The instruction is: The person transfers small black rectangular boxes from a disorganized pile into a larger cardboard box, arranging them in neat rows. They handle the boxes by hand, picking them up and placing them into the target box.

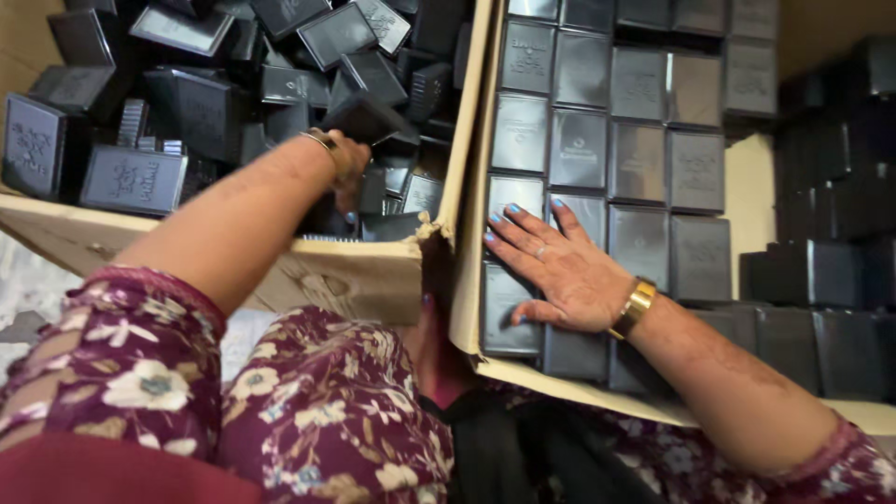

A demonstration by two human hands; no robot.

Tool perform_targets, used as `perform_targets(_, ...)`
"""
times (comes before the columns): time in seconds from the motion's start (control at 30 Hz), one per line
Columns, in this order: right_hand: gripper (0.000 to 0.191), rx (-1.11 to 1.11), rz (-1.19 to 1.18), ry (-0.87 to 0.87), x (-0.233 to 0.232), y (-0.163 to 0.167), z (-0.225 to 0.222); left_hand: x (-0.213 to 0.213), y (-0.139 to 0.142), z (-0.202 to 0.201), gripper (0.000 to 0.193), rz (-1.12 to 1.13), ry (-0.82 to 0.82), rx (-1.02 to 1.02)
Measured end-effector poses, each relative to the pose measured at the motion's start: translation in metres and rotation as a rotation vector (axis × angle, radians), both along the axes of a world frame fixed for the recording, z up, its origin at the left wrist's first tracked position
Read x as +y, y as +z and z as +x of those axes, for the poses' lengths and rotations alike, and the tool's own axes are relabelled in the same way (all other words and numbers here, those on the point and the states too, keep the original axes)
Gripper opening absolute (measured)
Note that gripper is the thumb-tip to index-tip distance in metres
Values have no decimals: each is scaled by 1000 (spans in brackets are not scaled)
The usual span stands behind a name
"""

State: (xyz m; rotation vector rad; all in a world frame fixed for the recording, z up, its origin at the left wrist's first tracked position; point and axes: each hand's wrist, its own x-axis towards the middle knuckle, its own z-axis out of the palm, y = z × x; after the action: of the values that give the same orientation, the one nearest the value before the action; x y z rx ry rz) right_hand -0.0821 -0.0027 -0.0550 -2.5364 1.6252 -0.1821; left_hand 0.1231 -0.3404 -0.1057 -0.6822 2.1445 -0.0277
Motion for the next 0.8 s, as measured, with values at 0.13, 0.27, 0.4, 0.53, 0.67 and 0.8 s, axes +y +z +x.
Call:
perform_targets(0.13, 91, -223, -28, -15, 8, 5, -7, 0, 24, 15, 105, 197, 144, 95)
perform_targets(0.27, 92, -470, -146, -71, 17, 21, -4, 18, 96, 22, 88, -15, 279, 591)
perform_targets(0.4, 106, -829, -199, -245, 23, 29, 14, 89, 161, 4, 66, 536, 528, 1763)
perform_targets(0.53, 113, -1225, -166, -345, 36, 25, 35, 195, 146, -8, 46, 156, 9, 1659)
perform_targets(0.67, 87, -1566, -148, -415, 40, 17, 46, 231, 93, 2, 52, 934, 1047, 1510)
perform_targets(0.8, 65, -1825, -77, -414, 25, 7, 40, 209, 71, 16, 44, 995, 1213, 1786)
